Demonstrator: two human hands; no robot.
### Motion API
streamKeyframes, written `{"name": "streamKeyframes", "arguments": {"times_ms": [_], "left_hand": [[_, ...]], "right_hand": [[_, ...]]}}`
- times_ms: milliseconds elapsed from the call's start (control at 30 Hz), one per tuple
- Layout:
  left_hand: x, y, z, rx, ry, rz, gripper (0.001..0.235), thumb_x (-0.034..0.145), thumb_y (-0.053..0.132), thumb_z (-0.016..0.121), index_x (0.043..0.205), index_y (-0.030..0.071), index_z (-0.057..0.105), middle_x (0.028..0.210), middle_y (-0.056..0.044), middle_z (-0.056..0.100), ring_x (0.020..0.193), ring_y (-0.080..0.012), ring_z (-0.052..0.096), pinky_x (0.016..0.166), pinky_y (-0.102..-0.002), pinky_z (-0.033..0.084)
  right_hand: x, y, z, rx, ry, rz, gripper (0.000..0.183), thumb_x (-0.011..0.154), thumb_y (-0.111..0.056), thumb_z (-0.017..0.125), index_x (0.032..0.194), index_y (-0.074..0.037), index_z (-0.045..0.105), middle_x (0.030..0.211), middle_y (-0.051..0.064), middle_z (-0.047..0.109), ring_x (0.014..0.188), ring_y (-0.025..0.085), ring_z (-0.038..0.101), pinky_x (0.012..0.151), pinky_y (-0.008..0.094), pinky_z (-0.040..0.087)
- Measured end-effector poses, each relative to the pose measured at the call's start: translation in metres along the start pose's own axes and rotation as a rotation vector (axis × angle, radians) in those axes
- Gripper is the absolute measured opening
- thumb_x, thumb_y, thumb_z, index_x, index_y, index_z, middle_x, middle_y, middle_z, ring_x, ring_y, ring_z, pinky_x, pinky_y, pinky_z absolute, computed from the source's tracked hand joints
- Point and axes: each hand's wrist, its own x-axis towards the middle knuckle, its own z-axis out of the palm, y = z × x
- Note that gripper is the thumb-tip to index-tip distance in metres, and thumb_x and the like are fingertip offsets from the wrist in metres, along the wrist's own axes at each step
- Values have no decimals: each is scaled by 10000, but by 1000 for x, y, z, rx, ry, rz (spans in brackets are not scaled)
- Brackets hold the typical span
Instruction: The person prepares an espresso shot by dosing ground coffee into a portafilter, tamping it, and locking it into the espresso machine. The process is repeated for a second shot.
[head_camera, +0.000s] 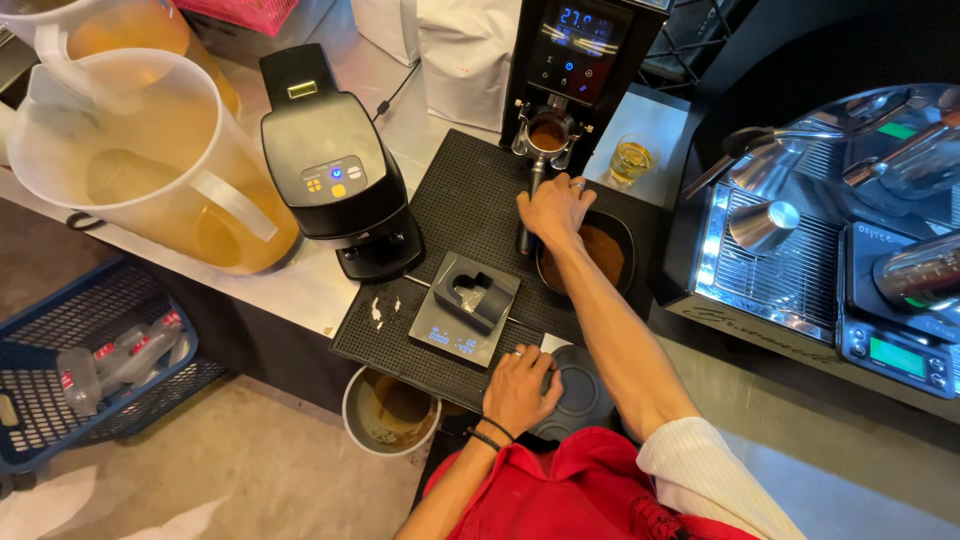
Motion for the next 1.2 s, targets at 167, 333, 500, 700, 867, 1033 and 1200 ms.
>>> {"name": "streamKeyframes", "arguments": {"times_ms": [167, 333, 500, 700, 867, 1033, 1200], "left_hand": [[0, -1, 1, -9, 20, 2, 148, 910, 287, 668, 866, 164, 599, 796, -39, 533, 794, -282, 620, 684, -389, 497], [2, 2, -10, -58, 49, 33, 158, 922, 277, 678, 860, 146, 615, 782, -50, 531, 790, -293, 623, 685, -394, 501], [6, 16, -39, -205, 82, 36, 130, 971, 241, 659, 880, 149, 648, 756, -31, 539, 773, -291, 633, 667, -384, 516], [7, 26, -95, -170, 194, -103, 47, 929, 199, 694, 897, 166, 683, 729, -26, 561, 732, -284, 636, 673, -383, 528], [-24, 9, -111, -57, 236, -261, 50, 928, 201, 697, 895, 174, 672, 736, -23, 580, 738, -294, 651, 673, -394, 530], [-53, 13, -112, -41, 226, -414, 59, 933, 202, 701, 884, 179, 677, 740, -6, 594, 757, -263, 657, 674, -361, 525], [-70, 21, -96, -53, 134, -462, 86, 934, 234, 694, 919, 150, 688, 788, -43, 630, 816, -301, 672, 719, -402, 542]], "right_hand": [[-3, 7, -8, 122, -80, 61, 596, 965, -544, 482, 1079, -26, 753, 1180, 206, 728, 1194, 432, 629, 987, 565, 401], [-53, 12, -49, 332, -100, 95, 389, 938, -474, 582, 909, -124, 749, 720, 20, 757, 950, 391, 763, 825, 521, 557], [-129, 20, -87, 459, -141, 9, 378, 992, -450, 593, 963, -92, 711, 717, 44, 747, 908, 378, 756, 849, 534, 551], [-183, 43, -104, 672, -280, -155, 282, 1043, -341, 599, 982, -85, 701, 637, 86, 711, 685, 288, 741, 731, 421, 579], [-205, 45, -102, 708, -441, -263, 234, 1024, -268, 615, 950, -56, 680, 629, 119, 689, 602, 242, 710, 632, 368, 588], [-207, 39, -86, 679, -569, -390, 247, 1019, -226, 611, 880, -27, 653, 570, 146, 639, 541, 247, 645, 568, 358, 567], [-201, 40, -73, 589, -610, -433, 275, 1010, -273, 617, 833, -74, 686, 582, 124, 693, 576, 236, 701, 617, 349, 560]]}}
